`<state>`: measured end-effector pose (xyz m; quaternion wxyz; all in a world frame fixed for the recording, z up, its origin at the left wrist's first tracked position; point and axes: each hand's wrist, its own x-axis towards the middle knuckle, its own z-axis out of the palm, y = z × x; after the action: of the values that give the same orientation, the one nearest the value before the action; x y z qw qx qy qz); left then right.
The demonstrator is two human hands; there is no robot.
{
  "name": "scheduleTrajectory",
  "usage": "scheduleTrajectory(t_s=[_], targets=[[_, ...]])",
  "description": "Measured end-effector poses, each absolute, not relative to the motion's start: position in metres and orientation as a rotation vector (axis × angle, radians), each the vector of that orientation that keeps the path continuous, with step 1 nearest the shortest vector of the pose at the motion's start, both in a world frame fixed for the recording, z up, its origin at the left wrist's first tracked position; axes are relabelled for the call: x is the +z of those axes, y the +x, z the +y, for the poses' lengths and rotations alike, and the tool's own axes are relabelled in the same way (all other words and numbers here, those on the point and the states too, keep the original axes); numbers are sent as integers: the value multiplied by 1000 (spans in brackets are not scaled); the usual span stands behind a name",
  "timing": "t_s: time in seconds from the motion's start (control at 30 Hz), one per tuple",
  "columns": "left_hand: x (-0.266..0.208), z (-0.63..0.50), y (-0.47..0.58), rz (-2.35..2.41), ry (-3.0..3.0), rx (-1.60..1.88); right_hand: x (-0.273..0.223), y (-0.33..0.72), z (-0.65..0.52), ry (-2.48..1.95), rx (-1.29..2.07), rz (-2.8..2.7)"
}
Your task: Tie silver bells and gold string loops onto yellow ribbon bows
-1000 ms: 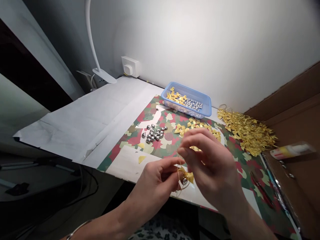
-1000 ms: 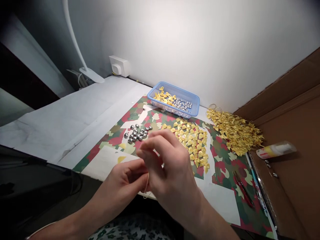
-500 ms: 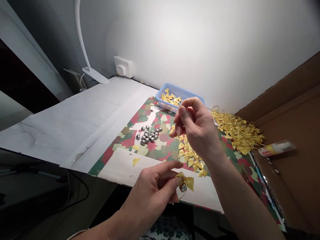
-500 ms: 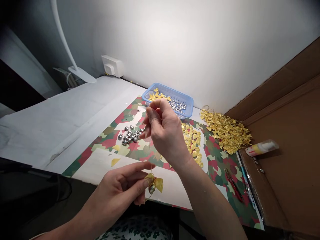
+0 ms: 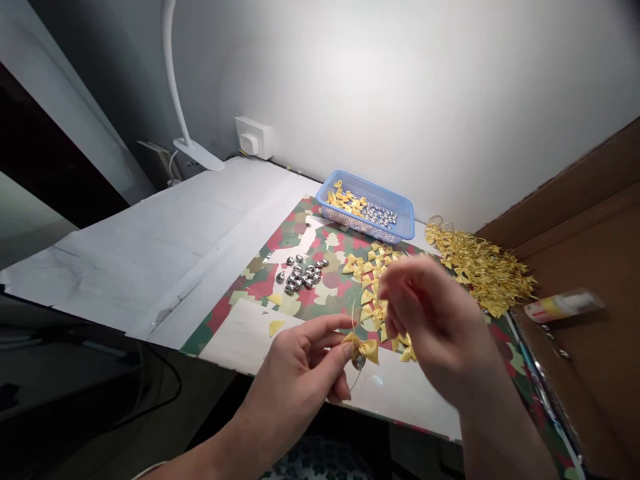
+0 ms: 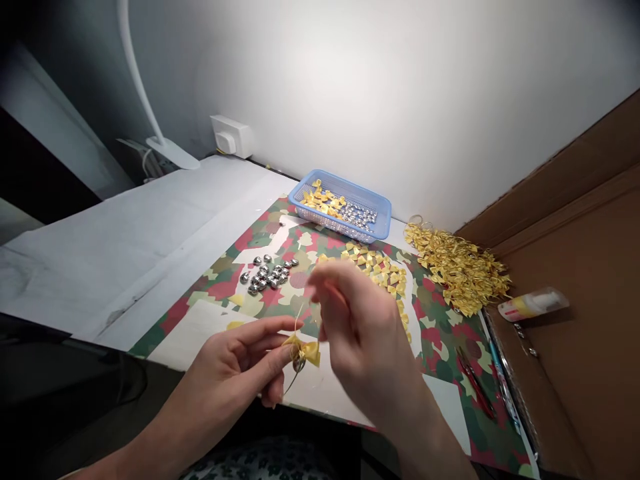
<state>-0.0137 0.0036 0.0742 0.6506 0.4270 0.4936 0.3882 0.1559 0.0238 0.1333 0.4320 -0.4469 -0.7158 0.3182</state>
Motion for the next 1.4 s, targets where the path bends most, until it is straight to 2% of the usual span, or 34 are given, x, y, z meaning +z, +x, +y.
scheduleTrajectory(t_s=[0.1,0.23,0.53,0.83,1.03,1.27,1.4], targets=[[69,5,-15,1209,1218,1110,109,156,-10,-1172,624,-1886],[65,7,-11,1236,1463,1347,71,134,-26,-1278,456,-1651],[73,10,-9,1184,1080,1257,53,112,-12,-1187,40,-1664],[74,19,-12,1234,851,1113,49,124,-6,-1120,757,-1437],[69,19,-11,1201,770,1126,45,121,-10,-1095,555,-1602],[68,16,-9,1138,688,1124,34,122,-18,-1089,859,-1468],[69,15,-11,1126,697,1094,35,124,-15,-1146,821,-1369]])
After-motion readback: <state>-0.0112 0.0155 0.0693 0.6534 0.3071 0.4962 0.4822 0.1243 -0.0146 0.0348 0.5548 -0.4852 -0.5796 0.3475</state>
